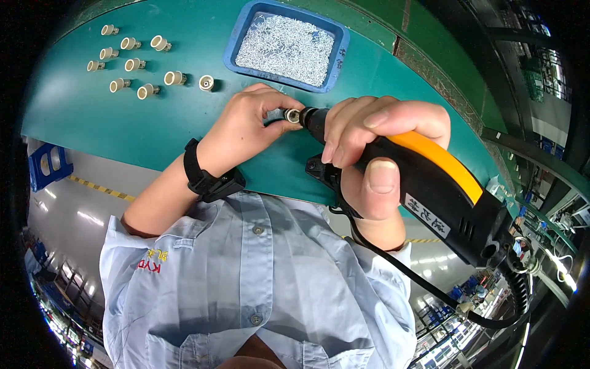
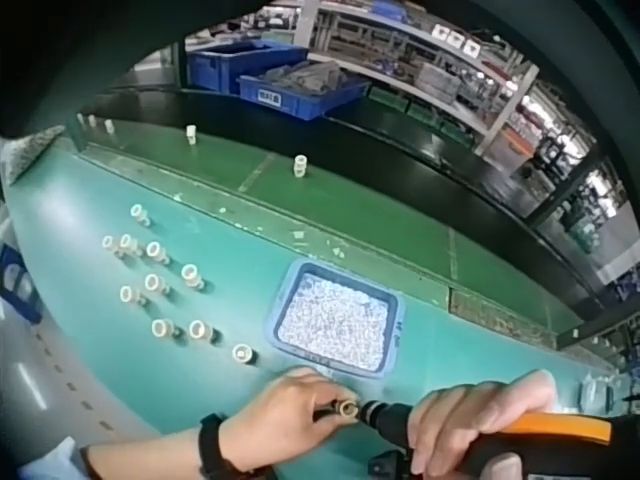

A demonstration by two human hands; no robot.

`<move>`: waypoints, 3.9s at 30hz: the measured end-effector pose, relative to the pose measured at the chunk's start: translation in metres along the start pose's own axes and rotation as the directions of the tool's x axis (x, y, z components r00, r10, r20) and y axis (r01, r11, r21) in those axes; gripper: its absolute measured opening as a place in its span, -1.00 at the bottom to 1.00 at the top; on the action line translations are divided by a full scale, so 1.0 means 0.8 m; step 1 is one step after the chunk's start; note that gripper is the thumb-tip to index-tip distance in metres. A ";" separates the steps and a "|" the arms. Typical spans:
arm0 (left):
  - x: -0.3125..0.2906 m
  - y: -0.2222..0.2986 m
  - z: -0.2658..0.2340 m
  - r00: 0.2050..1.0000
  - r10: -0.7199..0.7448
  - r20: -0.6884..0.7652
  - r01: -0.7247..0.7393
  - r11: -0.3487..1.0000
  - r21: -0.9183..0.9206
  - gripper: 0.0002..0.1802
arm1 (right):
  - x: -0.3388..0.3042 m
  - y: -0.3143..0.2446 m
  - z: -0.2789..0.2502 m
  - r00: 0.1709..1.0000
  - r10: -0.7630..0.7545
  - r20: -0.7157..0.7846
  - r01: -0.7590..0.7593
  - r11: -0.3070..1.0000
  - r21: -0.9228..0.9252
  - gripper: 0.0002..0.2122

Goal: The person picks up a screw from a tray, places it into a white plastic component, and drives it in using a power screwdriver before setting it aside and repeating the process.

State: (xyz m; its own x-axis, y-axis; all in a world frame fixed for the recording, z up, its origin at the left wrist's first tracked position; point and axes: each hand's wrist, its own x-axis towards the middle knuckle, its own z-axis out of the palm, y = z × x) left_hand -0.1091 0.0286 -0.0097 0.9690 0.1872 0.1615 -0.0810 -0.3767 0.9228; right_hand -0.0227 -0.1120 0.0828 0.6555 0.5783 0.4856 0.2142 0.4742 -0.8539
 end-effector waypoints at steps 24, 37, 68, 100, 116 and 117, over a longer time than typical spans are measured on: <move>-0.002 -0.003 0.000 0.999 0.031 0.012 -0.032 0.999 0.031 -0.76 | 0.006 -0.002 0.001 0.996 0.048 0.070 -0.049 0.999 0.005 -0.58; -0.001 -0.002 -0.001 0.999 0.029 0.032 -0.029 0.999 0.018 -0.75 | 0.014 -0.007 0.009 0.990 0.118 0.076 -0.115 0.993 -0.042 -0.59; -0.002 0.001 -0.003 0.998 0.059 0.014 -0.059 0.998 0.000 -0.82 | 0.022 0.002 0.022 0.990 0.131 0.058 -0.122 0.983 -0.137 -0.70; 0.090 0.018 -0.019 0.967 0.188 -0.171 -0.092 0.888 0.451 -0.94 | -0.037 -0.048 -0.070 0.974 -0.134 -0.184 0.118 0.988 -0.098 -0.64; 0.058 0.029 -0.011 0.960 0.112 -0.258 -0.073 0.985 0.154 -0.87 | -0.022 -0.059 -0.046 0.977 -0.045 -0.210 0.035 0.998 -0.053 -0.61; 0.051 0.034 -0.010 0.960 0.111 -0.258 -0.073 0.986 0.152 -0.87 | -0.022 -0.061 -0.047 0.982 -0.071 -0.177 0.075 0.997 0.013 -0.59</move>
State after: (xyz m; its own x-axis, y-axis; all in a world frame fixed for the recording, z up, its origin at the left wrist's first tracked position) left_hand -0.0733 0.0337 0.0246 0.8609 0.3720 0.3472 -0.1147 -0.5229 0.8447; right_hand -0.0178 -0.1702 0.1088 0.7567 0.4160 0.5044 0.2534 0.5246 -0.8128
